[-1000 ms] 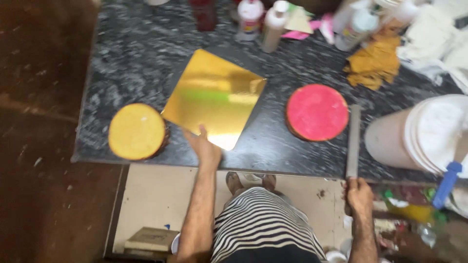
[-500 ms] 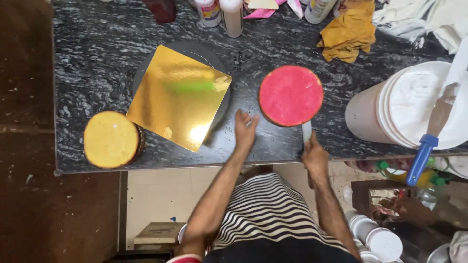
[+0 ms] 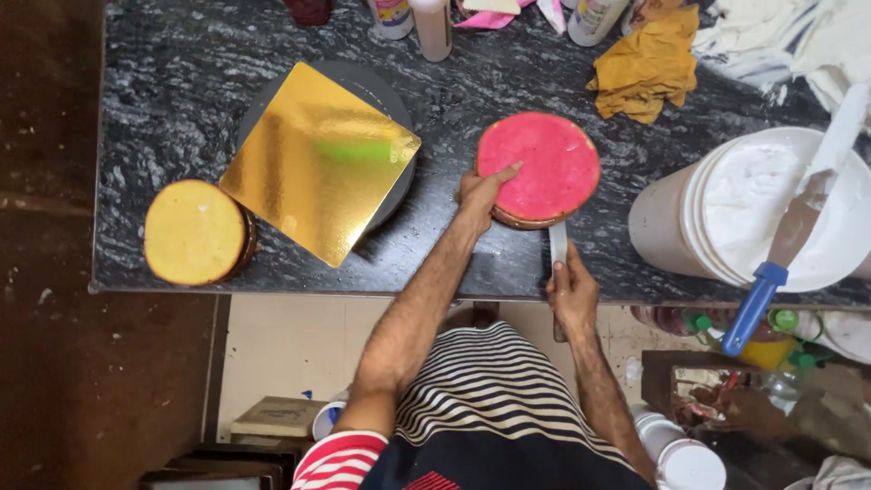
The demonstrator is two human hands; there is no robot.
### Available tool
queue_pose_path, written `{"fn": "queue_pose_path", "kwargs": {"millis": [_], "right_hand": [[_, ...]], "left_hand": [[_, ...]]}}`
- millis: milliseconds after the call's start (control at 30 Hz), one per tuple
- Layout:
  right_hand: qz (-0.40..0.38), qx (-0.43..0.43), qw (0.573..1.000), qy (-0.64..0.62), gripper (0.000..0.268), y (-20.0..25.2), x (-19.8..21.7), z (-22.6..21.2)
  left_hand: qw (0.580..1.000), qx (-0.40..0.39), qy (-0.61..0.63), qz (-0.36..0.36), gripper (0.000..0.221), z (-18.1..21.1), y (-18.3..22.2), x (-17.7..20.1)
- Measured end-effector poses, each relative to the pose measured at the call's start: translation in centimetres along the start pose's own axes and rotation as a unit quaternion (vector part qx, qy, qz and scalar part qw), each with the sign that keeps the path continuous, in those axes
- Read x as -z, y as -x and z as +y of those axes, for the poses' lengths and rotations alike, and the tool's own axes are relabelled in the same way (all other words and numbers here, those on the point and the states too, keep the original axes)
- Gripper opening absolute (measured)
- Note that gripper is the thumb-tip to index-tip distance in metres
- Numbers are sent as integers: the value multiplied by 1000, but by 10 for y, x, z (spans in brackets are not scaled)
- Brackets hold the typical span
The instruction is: Apply white icing to cake layers and stack them on a cake board.
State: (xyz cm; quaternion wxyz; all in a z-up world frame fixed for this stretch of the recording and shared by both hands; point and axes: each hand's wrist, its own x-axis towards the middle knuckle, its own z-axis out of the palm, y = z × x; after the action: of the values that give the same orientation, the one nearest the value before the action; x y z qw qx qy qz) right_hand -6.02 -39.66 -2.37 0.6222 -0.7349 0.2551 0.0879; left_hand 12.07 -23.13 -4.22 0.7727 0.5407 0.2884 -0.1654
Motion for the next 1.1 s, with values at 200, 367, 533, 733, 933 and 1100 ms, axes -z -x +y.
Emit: {"fn": "queue_pose_path", "kwargs": {"millis": [200, 367, 533, 733, 933, 1100], "right_hand": [[2, 82, 996, 47, 52, 20, 15, -26], [-48, 160, 981, 101, 56, 28, -3, -80], [-125, 211, 958, 147, 55, 27, -64, -124], [-225, 184, 941, 171, 54, 6, -154, -134], [-258, 111, 943, 178, 56, 8, -185, -133], [-238, 109, 944, 201, 55, 19, -184, -144]], "left_hand": [[990, -57, 113, -56, 44, 35, 62, 0], [974, -175, 141, -42, 43, 87, 109, 37], [946, -270, 181, 3, 44, 120, 120, 108], [961, -180, 129, 167, 43, 155, 119, 198], [946, -238, 185, 117, 45, 133, 86, 235], [952, -253, 147, 88, 49, 133, 91, 240]]}}
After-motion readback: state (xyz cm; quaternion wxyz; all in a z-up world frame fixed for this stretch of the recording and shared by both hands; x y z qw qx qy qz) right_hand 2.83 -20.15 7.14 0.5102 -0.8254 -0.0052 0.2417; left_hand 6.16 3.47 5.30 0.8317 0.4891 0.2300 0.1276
